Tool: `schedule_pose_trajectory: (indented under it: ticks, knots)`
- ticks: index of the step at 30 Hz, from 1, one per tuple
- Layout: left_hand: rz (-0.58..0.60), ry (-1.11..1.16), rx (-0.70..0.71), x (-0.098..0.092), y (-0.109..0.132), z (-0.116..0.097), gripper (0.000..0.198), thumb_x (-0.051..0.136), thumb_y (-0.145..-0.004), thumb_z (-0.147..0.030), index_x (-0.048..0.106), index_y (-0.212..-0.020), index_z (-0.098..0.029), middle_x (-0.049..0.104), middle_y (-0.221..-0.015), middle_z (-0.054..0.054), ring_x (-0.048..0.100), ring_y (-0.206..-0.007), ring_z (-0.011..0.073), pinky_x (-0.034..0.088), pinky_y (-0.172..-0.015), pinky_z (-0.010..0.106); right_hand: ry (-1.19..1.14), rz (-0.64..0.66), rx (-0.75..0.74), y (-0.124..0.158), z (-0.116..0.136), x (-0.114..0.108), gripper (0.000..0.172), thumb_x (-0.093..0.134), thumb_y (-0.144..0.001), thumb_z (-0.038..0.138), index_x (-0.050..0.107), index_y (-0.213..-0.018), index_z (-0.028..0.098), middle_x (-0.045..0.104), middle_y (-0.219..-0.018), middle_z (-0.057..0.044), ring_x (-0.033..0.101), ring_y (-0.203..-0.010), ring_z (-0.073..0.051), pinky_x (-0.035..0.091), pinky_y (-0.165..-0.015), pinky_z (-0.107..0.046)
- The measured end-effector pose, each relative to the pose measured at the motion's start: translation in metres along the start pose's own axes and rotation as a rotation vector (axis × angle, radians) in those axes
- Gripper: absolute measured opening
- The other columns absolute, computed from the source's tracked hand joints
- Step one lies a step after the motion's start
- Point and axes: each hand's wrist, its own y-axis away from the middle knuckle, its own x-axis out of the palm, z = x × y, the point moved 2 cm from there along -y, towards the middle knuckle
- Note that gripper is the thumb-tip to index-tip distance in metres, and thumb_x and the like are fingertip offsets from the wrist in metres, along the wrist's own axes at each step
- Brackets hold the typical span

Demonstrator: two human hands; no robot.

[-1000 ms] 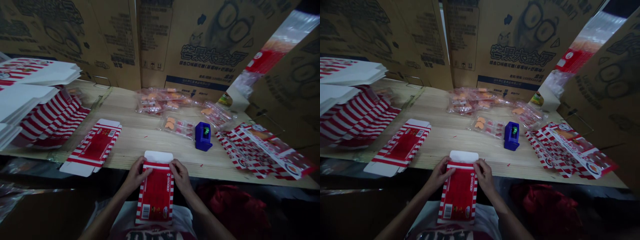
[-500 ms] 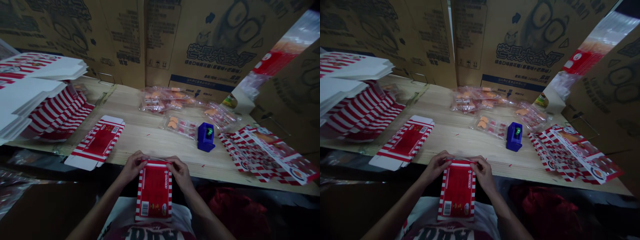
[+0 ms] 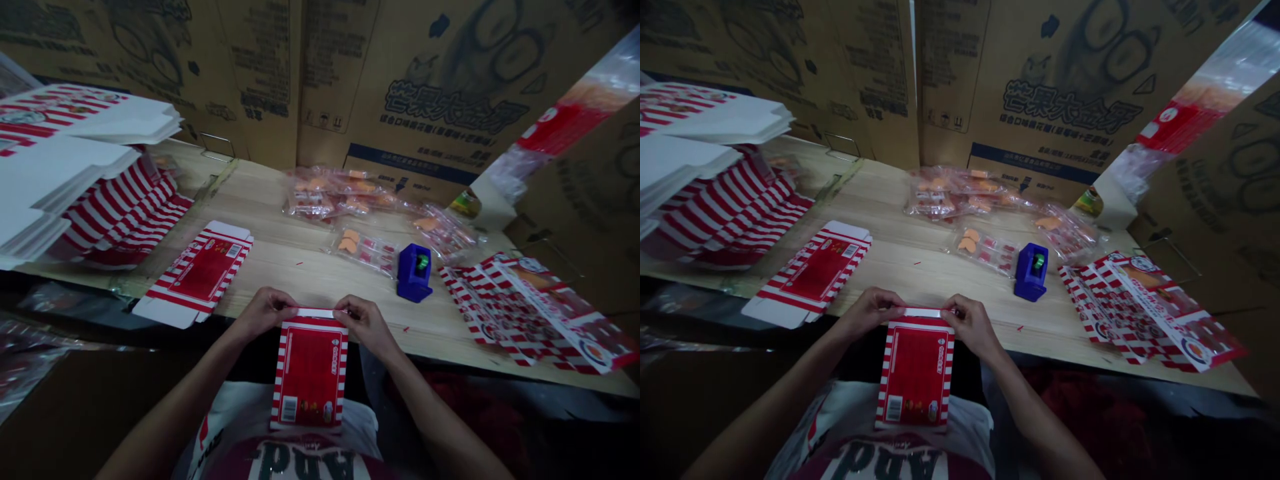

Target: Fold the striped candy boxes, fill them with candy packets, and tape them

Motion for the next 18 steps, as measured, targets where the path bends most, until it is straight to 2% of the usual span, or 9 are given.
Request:
schedule_pose_trajectory:
  ticks: [2, 5, 9, 14, 18]
  knots:
    - [0.032, 0.051, -0.015, -0.002, -0.003, -0.004, 0.021, 0.069, -0.071, -0.034, 0.073, -0.070, -0.013, 0.066, -0.060, 0.003, 0.056, -0.055, 0.0132, 0.041, -0.054, 0.023, -0.012, 0.032, -0.002, -0.004, 0.004, -0.003, 0.014, 0.062, -0.079, 0.028, 0.060, -0.071, 0.017, 0.058, -0.064, 0.001, 0.051, -0.059, -0.012, 0.038, -0.056, -0.023]
    - [0.048, 0.008, 0.051, -0.003, -0.002, -0.008, 0.023, 0.066, -0.076, -0.034, 0.071, -0.068, -0.012, 0.066, -0.065, 0.004, 0.057, -0.060, 0.0133, 0.042, -0.058, 0.023, -0.006, 0.039, -0.021, -0.002, 0.004, -0.005, 0.018, 0.061, -0.082, 0.030, 0.061, -0.069, 0.016, 0.059, -0.065, 0.000, 0.053, -0.062, -0.013, 0.040, -0.058, -0.024]
    - [0.024, -0.127, 0.140, 0.000, 0.007, -0.006, 0.021, 0.065, -0.079, -0.034, 0.073, -0.077, -0.014, 0.070, -0.078, 0.007, 0.061, -0.072, 0.0162, 0.045, -0.065, 0.025, -0.012, 0.041, -0.055, 0.009, -0.003, -0.004, 0.019, 0.062, -0.084, 0.035, 0.065, -0.082, 0.017, 0.066, -0.081, -0.004, 0.060, -0.075, -0.016, 0.045, -0.067, -0.026]
    - [-0.026, -0.185, 0.258, 0.011, 0.013, 0.001, 0.016, 0.060, -0.083, -0.027, 0.072, -0.079, -0.017, 0.069, -0.082, 0.007, 0.063, -0.077, 0.0172, 0.046, -0.071, 0.027, -0.040, -0.063, -0.096, 0.019, -0.012, 0.005, 0.017, 0.061, -0.084, 0.030, 0.061, -0.072, 0.018, 0.067, -0.091, -0.006, 0.063, -0.084, -0.018, 0.047, -0.073, -0.027]
    - [-0.088, -0.113, 0.250, 0.025, 0.015, 0.010, 0.019, 0.059, -0.085, -0.030, 0.067, -0.074, -0.017, 0.060, -0.073, 0.004, 0.055, -0.070, 0.0157, 0.043, -0.066, 0.026, -0.078, -0.176, -0.098, 0.027, -0.015, 0.016, 0.019, 0.059, -0.085, 0.029, 0.059, -0.069, 0.019, 0.067, -0.089, -0.006, 0.063, -0.084, -0.019, 0.048, -0.075, -0.029]
